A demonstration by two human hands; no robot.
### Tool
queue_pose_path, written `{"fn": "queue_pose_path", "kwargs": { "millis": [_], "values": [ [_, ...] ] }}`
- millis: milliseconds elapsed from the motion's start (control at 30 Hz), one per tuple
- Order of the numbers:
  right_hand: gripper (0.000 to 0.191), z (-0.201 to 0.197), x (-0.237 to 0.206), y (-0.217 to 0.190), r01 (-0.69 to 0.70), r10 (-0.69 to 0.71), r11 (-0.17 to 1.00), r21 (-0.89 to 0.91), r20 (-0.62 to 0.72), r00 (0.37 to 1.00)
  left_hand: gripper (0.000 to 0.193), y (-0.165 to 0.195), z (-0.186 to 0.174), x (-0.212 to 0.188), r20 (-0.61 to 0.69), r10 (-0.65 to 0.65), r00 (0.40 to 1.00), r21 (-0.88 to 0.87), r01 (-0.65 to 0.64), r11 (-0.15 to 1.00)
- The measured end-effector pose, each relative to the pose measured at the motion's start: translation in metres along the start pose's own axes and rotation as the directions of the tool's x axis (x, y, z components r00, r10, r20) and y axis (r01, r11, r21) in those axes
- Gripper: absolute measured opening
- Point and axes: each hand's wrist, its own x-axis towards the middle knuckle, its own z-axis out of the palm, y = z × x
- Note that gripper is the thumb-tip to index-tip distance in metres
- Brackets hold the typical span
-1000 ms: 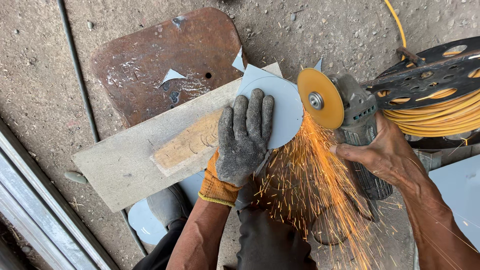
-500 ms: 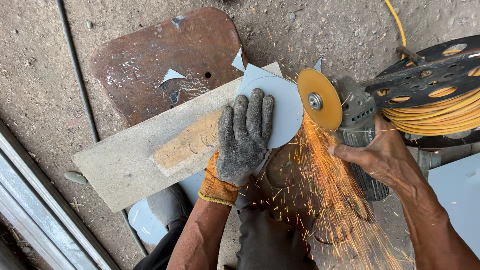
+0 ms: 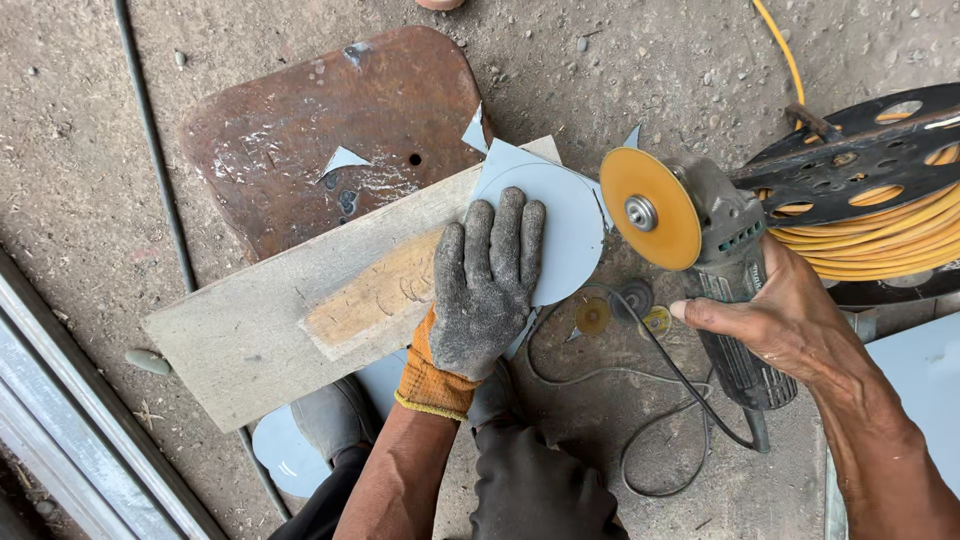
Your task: The person uses an angle grinder to cut a circular shape from a flat metal sheet. They hold the sheet steady with a gloved left hand while guiding the grinder with the right hand, producing sparks as the blade follows a pre-drawn circle.
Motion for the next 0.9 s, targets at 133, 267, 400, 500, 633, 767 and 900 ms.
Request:
{"fn": "queue_pose_path", "kwargs": {
  "millis": [133,267,400,500,633,767,900],
  "values": [
    [0.106,0.001,0.007,0.005,-0.072,0.073,0.997,-0.04,0.015,0.997,0.047,0.0,0.0,-0.001,0.023,0.005,1.0,0.021,-0.005,1.0],
    [0.114,-0.002,0.012,0.012,0.009,-0.008,0.996,-0.085,0.017,1.0,0.048,0.0,0.001,-0.001,0.012,-0.007,1.0,-0.016,0.007,1.0],
    [0.122,-0.001,0.018,0.016,0.011,-0.007,0.989,-0.145,0.028,1.0,0.049,-0.001,0.001,0.0,0.018,0.002,1.0,-0.033,-0.001,0.999],
    [0.122,-0.002,0.018,0.017,-0.037,0.041,0.989,-0.146,0.024,0.999,0.048,-0.002,0.0,0.0,0.002,0.004,1.0,-0.047,-0.004,0.999],
    [0.123,0.0,0.02,0.015,-0.026,0.029,0.993,-0.119,0.018,0.999,0.048,-0.002,0.001,-0.001,-0.007,-0.009,1.0,-0.066,0.009,0.998],
    [0.119,0.0,0.022,0.015,-0.055,0.058,0.986,-0.155,0.015,0.998,0.048,-0.001,0.001,-0.002,-0.013,-0.002,1.0,-0.034,0.001,0.999],
    [0.116,0.0,0.022,0.015,0.025,-0.023,0.991,-0.133,0.012,1.0,0.048,-0.002,0.0,-0.002,0.005,0.012,1.0,-0.005,-0.012,1.0]
  ]
}}
